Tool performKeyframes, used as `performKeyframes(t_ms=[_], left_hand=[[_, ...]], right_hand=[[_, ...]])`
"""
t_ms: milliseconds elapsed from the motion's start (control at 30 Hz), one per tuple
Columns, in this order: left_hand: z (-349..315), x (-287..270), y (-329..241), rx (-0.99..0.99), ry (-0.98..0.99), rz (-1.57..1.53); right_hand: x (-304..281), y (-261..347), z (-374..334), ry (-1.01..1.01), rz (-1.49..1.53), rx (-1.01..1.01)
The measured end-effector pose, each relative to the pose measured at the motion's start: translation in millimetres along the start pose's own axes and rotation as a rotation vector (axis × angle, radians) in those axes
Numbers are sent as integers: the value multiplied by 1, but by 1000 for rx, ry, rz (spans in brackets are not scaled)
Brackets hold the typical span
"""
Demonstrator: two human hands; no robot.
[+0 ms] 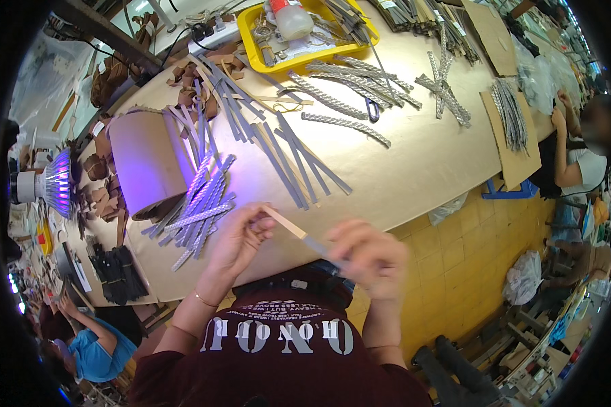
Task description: The person repeatedly picks up a short braided cord and a rubber band, wraps the band around the cord, and places the assembled unit on the table. They continue this one-at-a-time process, accumulating a row of finished items.
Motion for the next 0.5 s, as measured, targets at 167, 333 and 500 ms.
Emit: performKeyframes(t_ms=[167, 333, 500], left_hand=[[-22, -32, -39, 413, -181, 614], [-44, -20, -43, 782, -197, 1375], [-41, -11, -30, 951, -167, 1591]], right_hand=[[-80, 65, -32, -87, 515, -369], [-150, 73, -64, -486, -44, -124], [-184, -11, -62, -679, -1078, 609]])
Point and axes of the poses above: each hand's wrist, its own z-axis towards the middle knuckle, its own x-axis out of the palm, y = z × x, the point moved 8 cm from there along z, towards the middle knuckle, and after that the axes turned 1 degree about -z, right-handed, at the moved point
